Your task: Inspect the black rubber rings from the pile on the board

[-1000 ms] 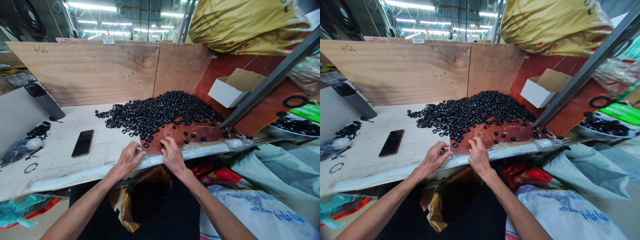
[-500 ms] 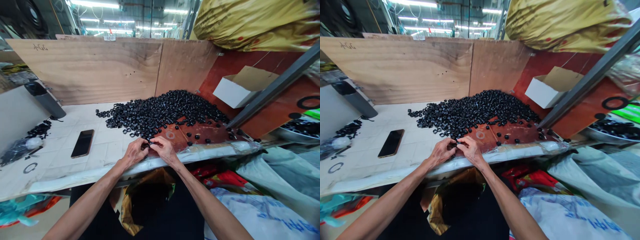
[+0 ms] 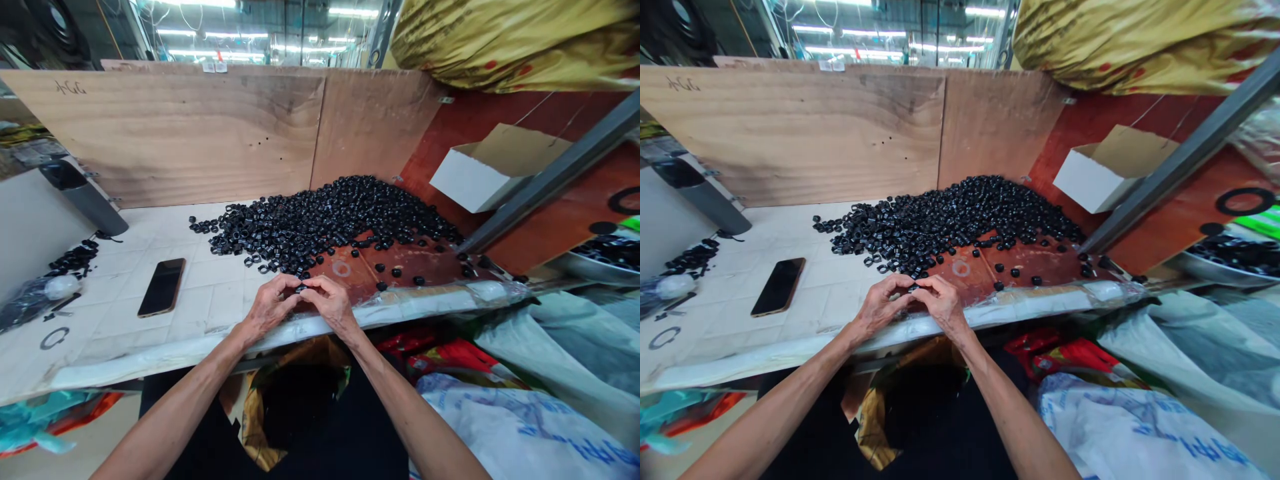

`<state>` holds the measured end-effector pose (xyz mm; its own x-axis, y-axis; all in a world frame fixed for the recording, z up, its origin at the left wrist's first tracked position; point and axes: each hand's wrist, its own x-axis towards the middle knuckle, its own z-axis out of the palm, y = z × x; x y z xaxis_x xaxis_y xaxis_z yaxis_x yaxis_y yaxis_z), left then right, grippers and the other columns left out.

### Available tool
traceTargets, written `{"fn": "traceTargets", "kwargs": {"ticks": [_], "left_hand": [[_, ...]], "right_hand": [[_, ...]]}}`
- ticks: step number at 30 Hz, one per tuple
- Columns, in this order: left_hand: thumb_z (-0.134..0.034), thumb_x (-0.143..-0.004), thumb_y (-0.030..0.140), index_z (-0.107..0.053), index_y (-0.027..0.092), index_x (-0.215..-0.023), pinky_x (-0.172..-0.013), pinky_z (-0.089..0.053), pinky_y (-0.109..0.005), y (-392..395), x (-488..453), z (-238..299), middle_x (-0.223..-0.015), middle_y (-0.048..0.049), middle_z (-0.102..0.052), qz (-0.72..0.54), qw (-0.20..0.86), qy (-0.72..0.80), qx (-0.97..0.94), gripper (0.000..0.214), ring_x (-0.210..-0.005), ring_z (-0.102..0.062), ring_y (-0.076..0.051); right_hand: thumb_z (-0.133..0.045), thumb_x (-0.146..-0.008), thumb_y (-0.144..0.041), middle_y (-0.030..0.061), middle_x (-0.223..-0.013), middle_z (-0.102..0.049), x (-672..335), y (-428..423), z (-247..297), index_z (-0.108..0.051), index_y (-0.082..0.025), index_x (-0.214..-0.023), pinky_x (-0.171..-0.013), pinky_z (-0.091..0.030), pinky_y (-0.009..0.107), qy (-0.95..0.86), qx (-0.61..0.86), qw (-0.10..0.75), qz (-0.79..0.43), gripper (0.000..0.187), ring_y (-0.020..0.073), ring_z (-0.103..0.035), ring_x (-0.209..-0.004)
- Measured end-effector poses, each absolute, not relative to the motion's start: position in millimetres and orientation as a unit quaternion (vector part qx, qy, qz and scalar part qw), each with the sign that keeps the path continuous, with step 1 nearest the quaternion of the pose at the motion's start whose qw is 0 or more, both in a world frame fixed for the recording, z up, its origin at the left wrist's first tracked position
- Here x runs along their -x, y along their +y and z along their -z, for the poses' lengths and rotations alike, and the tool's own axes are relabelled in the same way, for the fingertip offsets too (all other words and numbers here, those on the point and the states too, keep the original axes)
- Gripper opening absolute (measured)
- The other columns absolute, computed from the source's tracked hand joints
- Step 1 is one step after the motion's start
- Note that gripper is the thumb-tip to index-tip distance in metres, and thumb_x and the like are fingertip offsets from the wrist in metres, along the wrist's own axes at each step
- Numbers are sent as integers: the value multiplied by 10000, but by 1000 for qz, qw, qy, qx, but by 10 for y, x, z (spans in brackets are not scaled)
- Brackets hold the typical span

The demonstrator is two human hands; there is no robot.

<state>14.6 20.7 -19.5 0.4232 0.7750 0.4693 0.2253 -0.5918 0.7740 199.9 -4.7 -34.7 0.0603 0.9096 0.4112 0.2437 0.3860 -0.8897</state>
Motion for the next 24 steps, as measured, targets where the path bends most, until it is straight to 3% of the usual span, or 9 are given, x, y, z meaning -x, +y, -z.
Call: {"fn": "traceTargets", "kwargs": {"ticks": [5,10,17,24], "left_hand": [[-673,-945,266,-702,193,-1033,-931,-547,-346,202,-139,196,-1047,-75,-729,-444,275,291,-802,117,-998,-687,-183],[-693,-935,267,-729,206,-1064,-945,-554,-357,193,-155,182,-1094,-81,-727,-445,291,289,-796,147,-1020,-685,-187],[-732,-890,267,-766,218,-1073,-914,-570,-358,191,-172,188,-1057,-68,-735,-455,342,319,-758,192,-983,-688,-194],[-800,-776,269,-734,169,-997,-791,-581,-305,183,-202,234,-939,-39,-753,-455,475,384,-648,251,-826,-691,-170]], "right_hand": [[-713,-857,-408,1,-644,-680,-1958,-71,334,-760,-185,-912,-520,-497,240,-593,498,540,-332,234,133,-622,-497],[-672,-881,-372,-29,-534,-624,-1978,-86,298,-759,-183,-923,-511,-486,227,-602,493,534,-330,212,133,-616,-475],[-601,-930,-331,9,-667,-689,-2025,-83,271,-764,-185,-977,-608,-553,256,-615,463,553,-320,224,147,-670,-572],[-623,-897,-229,75,-969,-742,-2017,-79,290,-774,-217,-947,-874,-573,360,-667,403,587,-219,159,212,-705,-930]]}}
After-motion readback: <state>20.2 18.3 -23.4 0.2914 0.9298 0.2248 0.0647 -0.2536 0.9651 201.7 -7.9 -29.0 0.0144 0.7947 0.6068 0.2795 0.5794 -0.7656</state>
